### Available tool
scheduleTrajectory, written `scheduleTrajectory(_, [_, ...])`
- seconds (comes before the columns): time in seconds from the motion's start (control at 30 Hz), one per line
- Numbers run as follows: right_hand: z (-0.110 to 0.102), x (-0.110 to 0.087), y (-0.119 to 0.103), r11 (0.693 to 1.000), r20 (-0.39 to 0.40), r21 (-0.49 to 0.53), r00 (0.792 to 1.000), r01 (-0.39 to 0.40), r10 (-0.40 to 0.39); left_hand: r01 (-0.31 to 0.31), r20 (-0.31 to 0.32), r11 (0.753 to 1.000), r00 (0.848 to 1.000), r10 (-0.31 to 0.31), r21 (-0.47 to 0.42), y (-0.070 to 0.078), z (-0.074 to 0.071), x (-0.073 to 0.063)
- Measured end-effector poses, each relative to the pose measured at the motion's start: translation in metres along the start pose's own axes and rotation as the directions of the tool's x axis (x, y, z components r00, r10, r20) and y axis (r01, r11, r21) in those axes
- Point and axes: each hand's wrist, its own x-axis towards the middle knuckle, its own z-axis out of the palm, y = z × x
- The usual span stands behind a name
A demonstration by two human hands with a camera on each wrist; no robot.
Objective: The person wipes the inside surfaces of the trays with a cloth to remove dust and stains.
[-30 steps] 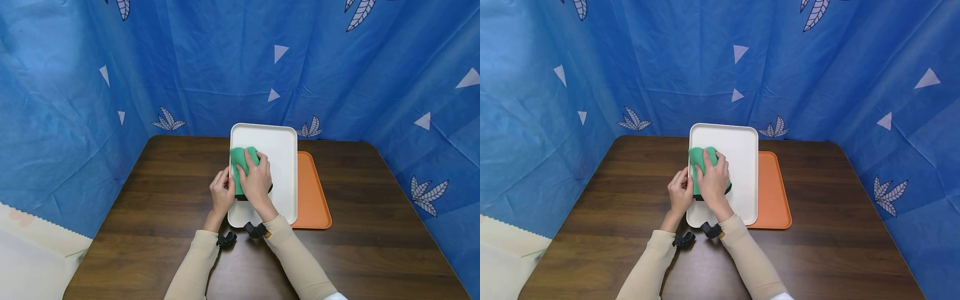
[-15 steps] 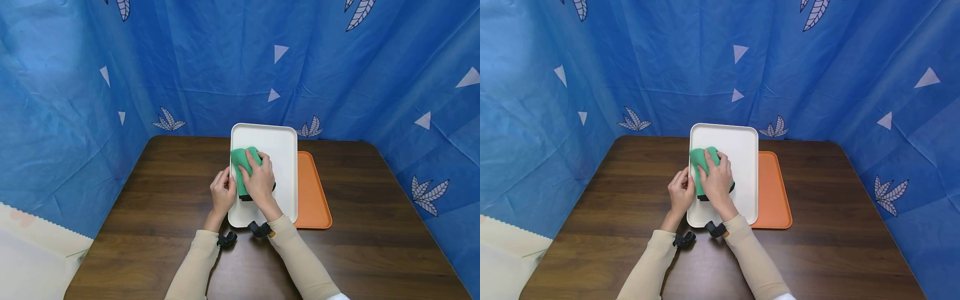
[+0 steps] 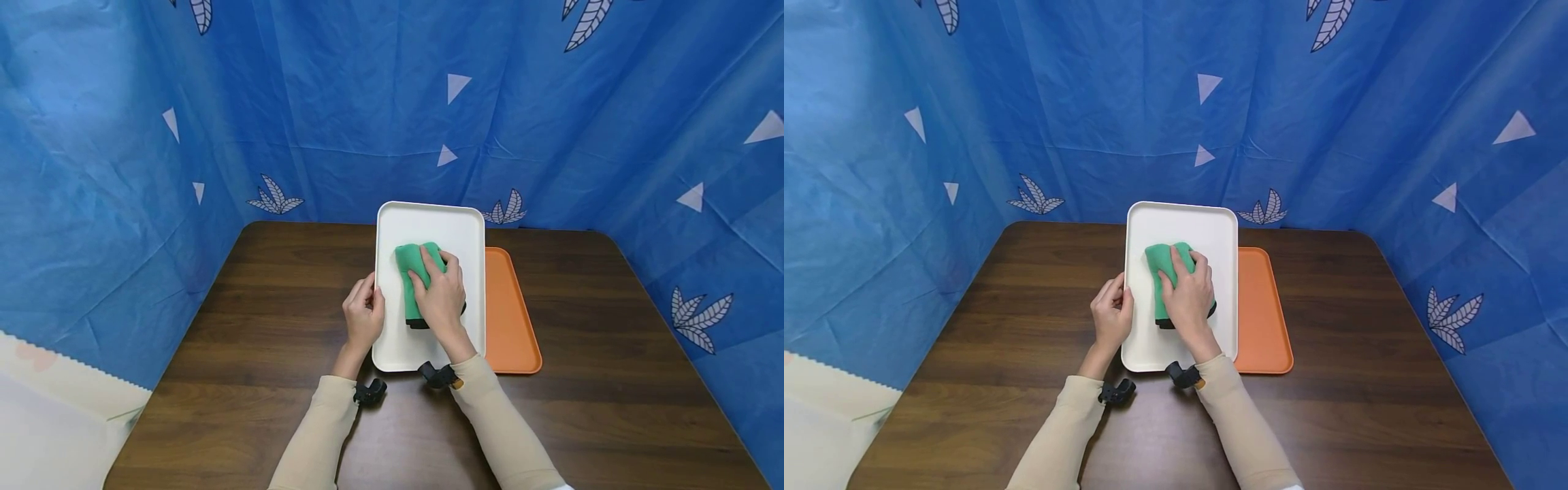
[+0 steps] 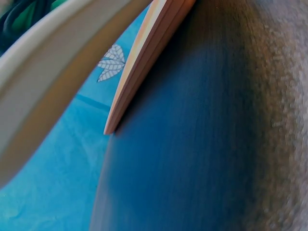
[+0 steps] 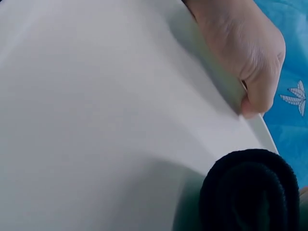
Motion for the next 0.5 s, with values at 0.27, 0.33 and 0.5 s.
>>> scheduleTrajectory(0.27, [-0.010, 0.001, 0.017, 0.993, 0.002, -0.003, 0.993, -0.119, 0.119, -0.014, 0.002, 1.000, 1.000, 0.014, -0.020, -0.003, -0.001, -0.002])
scheduleTrajectory(0.33, [-0.013, 0.001, 0.021, 0.990, 0.000, -0.005, 0.990, -0.144, 0.144, -0.016, -0.002, 1.000, 1.000, 0.016, -0.016, -0.002, -0.001, -0.001])
scheduleTrajectory(0.5, [-0.019, 0.002, 0.030, 0.977, 0.014, -0.008, 0.977, -0.214, 0.214, -0.010, -0.008, 1.000, 1.000, 0.010, 0.000, 0.000, 0.000, -0.001])
